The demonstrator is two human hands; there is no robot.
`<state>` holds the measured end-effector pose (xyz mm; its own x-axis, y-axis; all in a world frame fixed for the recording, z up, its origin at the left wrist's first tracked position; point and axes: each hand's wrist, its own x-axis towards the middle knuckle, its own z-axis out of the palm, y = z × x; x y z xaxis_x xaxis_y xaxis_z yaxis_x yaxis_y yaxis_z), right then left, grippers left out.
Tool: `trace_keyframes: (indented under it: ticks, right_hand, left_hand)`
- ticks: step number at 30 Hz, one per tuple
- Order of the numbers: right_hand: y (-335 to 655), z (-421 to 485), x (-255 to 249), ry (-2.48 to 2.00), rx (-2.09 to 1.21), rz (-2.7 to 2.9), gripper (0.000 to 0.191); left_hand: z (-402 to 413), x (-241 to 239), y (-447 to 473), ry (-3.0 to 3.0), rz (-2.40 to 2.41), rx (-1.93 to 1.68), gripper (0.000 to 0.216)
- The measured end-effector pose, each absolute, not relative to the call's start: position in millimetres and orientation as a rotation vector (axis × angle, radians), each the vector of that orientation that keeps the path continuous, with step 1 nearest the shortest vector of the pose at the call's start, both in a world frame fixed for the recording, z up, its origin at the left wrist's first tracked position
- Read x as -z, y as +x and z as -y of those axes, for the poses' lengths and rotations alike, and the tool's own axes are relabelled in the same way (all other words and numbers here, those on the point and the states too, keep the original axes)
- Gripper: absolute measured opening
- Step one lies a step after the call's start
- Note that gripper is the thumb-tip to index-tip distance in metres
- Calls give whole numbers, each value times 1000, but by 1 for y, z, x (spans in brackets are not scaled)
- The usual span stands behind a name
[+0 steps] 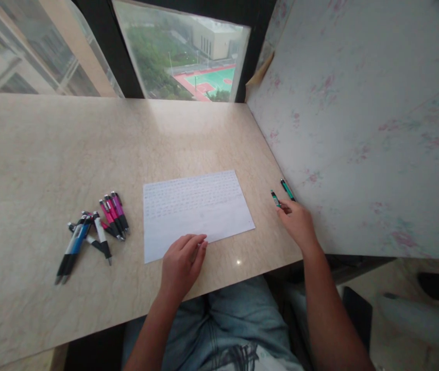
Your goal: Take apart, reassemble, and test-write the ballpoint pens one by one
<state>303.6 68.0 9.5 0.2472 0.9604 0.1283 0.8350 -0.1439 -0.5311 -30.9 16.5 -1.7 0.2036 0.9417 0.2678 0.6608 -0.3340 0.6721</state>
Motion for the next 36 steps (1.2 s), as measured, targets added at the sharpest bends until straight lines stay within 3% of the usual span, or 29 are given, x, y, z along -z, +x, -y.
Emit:
trace_keyframes:
  ticks: [4,17,27,36]
  right_hand:
    - [306,-74,-3,-2115,-103,1693,28]
    - [296,-64,3,-2160,-34,1660,24]
    - [315,-93,-9,-2323,331,1643,27]
    - [309,-99,-8,-2510,351,1589,25]
  left_hand:
    - [-17,0,-31,2069,-1480,-904,19]
    - [-17,-1,-32,2074,-1486,-924,18]
    - [-17,0,-32,2090,-1502,-945,19]
    - [-17,6,-34,2097,-1481,-976,17]
